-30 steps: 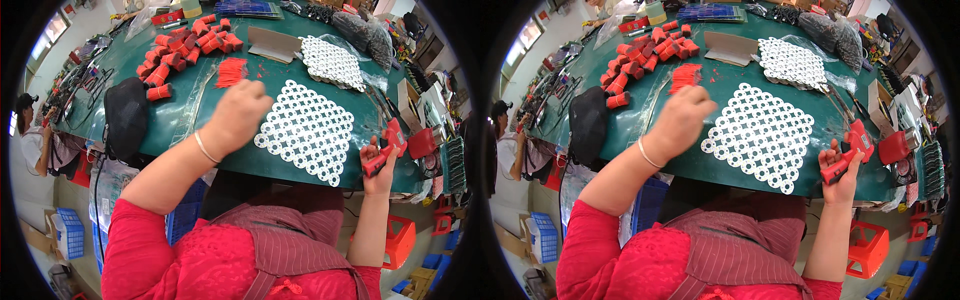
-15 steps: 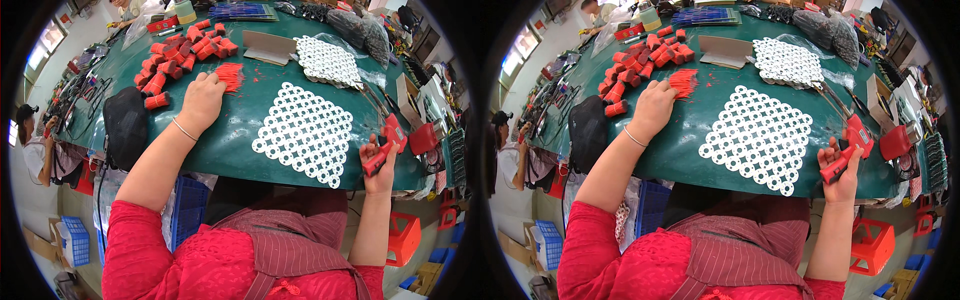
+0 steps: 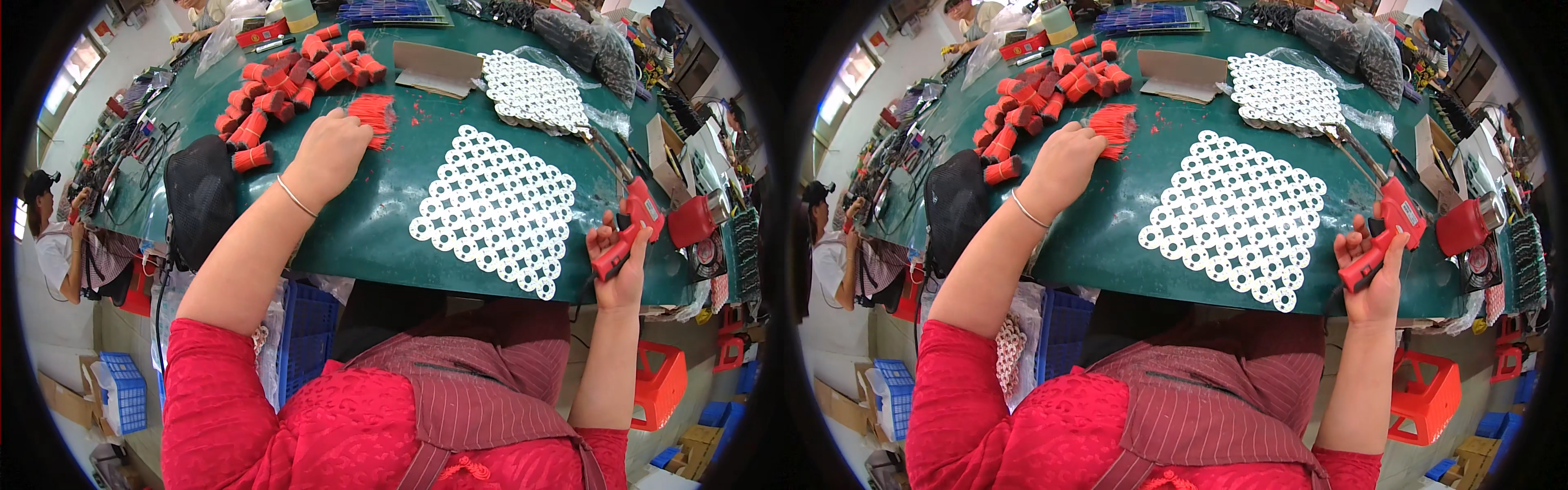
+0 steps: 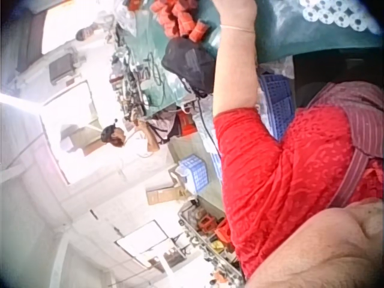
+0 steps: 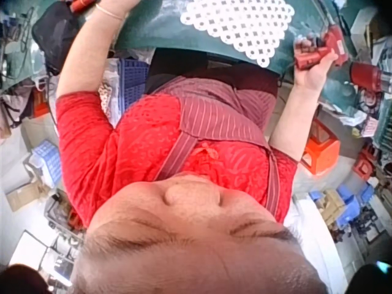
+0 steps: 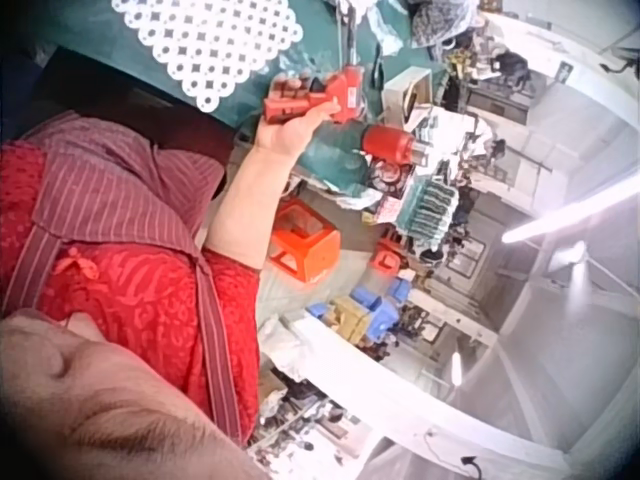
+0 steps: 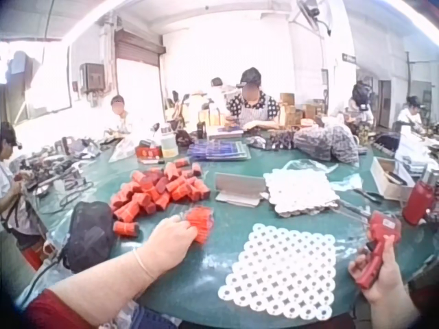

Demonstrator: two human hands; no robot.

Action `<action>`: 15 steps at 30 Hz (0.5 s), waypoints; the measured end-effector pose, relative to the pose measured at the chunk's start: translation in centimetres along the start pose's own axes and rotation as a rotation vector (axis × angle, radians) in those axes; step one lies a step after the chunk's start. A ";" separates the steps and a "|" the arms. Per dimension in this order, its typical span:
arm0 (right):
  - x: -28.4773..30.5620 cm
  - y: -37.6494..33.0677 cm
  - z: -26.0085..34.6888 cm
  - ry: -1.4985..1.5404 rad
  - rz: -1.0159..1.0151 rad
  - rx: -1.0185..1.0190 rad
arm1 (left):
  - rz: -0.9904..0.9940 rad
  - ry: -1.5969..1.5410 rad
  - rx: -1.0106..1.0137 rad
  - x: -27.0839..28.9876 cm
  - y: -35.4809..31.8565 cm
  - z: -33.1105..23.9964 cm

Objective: The person solders red wires to a grid of circular LED light components using a soldering iron.

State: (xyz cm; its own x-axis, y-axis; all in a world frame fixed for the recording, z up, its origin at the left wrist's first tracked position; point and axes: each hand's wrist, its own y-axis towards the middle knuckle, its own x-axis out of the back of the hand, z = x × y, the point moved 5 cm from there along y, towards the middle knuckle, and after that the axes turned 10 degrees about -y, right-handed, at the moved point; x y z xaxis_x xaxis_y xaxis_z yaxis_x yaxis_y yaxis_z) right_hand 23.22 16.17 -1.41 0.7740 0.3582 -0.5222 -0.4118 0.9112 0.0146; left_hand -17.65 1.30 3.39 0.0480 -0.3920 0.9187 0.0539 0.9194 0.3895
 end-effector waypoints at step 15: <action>0.4 -0.6 0.3 0.016 -0.026 0.051 | -0.058 -0.041 -0.058 -0.8 0.3 1.1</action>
State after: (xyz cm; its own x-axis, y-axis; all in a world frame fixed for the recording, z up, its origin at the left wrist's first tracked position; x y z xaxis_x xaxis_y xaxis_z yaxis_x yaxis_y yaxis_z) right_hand 23.87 15.85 -1.34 0.7760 0.3309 -0.5369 -0.3660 0.9296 0.0440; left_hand -18.77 1.90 2.79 0.0020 -0.4420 0.8970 0.1135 0.8913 0.4390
